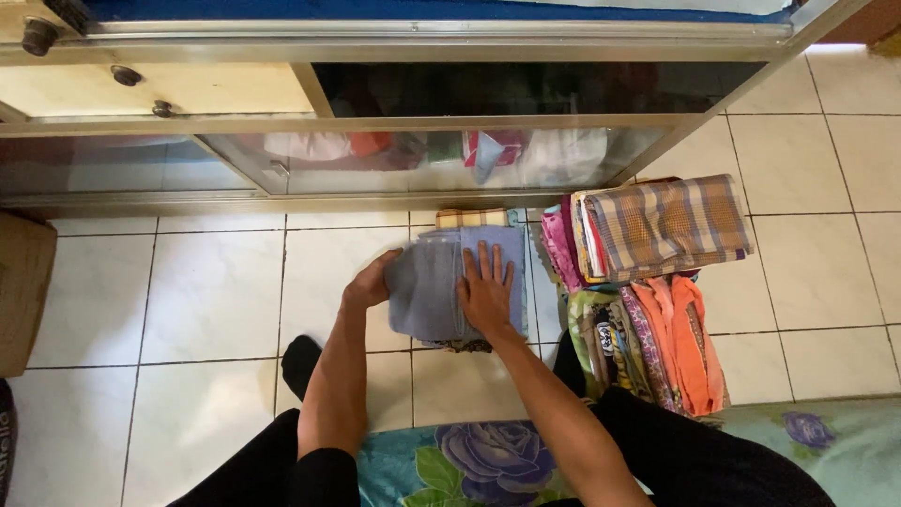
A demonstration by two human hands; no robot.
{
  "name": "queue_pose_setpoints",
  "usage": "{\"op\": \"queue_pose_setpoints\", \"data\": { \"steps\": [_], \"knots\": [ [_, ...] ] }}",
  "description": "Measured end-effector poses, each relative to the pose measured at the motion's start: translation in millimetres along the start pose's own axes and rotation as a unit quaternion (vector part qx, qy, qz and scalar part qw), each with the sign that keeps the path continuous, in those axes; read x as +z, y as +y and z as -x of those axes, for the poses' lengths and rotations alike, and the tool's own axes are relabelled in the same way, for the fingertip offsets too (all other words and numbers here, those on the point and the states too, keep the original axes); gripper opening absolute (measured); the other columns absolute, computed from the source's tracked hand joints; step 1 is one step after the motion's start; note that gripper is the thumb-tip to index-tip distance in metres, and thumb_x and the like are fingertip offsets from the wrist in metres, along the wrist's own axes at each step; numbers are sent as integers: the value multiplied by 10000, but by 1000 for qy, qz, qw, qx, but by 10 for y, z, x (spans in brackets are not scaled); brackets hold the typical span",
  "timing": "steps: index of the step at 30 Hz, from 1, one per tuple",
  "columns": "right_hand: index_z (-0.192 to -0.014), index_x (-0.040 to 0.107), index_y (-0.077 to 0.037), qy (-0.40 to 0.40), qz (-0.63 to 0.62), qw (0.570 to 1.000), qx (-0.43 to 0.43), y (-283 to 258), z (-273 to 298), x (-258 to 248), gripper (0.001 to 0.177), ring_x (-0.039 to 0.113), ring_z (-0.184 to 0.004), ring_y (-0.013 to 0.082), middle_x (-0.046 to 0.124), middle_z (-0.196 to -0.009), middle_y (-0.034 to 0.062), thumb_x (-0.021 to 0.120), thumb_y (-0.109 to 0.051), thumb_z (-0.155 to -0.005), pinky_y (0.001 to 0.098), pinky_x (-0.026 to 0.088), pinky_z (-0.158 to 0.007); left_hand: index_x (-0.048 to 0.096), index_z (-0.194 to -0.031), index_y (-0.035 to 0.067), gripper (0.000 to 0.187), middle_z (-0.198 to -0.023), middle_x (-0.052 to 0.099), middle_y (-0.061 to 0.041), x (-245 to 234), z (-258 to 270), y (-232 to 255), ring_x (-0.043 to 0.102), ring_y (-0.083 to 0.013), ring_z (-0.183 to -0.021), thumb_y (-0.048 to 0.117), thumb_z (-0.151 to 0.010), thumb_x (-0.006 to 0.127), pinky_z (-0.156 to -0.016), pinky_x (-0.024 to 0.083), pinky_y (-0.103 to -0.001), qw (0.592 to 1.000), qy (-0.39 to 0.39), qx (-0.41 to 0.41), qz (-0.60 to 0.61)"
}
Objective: Folding various pieces of clothing and storing them inside a glass-fronted cabinet.
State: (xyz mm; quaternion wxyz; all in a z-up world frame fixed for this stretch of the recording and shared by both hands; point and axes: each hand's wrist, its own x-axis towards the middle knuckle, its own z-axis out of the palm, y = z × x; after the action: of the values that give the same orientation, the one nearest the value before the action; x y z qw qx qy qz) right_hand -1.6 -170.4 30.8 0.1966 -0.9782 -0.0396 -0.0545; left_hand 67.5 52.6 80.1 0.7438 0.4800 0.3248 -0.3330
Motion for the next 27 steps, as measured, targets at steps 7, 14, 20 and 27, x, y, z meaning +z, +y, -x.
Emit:
{"op": "queue_pose_setpoints", "data": {
  "steps": [7, 14, 20, 27],
  "knots": [
    [-1600, 372, -200, -17, 11, 1000, -3, 25, 12, -14, 534, 112, -1577, 367, 203, -1715, 118, 429, -325, -1084, 661, 123, -1204, 314, -1628, 194, 899, -1694, 245, -203, -350, -570, -164, 164, -460, -1567, 471, -908, 775, -1257, 86, -652, 994, 35, 102, 5],
    [-1606, 363, -211, -25, 14, 1000, -5, 11, -4, 5, 544, 116, -1580, 360, 211, -1713, 115, 444, -309, -1077, 660, 104, -1209, 763, -1189, 250, 371, -1046, 748, -63, -788, -1778, -467, 703, -239, -1006, 249, -832, 866, -890, 510, -389, 930, 219, 278, -103],
    [-1575, 430, -221, 12, -10, 1000, -8, 87, 8, 105, 476, 150, -1575, 342, 253, -1704, 83, 401, -322, -1112, 656, 130, -1211, 553, -1365, 166, 541, -1414, 520, -173, 26, -1239, -826, 494, -439, -1300, 256, -877, 768, -1006, 409, -662, 761, 388, 379, -356],
    [-1551, 484, -226, 47, 6, 999, -9, 113, 40, 114, 456, 209, -1563, 335, 318, -1684, 61, 441, -240, -1097, 632, 205, -1201, 362, -1635, 238, 551, -1670, 330, -143, 627, -718, -1259, 249, -432, -1537, 438, -1122, 337, -1180, 290, -660, 682, 153, 471, -539]
  ]
}}
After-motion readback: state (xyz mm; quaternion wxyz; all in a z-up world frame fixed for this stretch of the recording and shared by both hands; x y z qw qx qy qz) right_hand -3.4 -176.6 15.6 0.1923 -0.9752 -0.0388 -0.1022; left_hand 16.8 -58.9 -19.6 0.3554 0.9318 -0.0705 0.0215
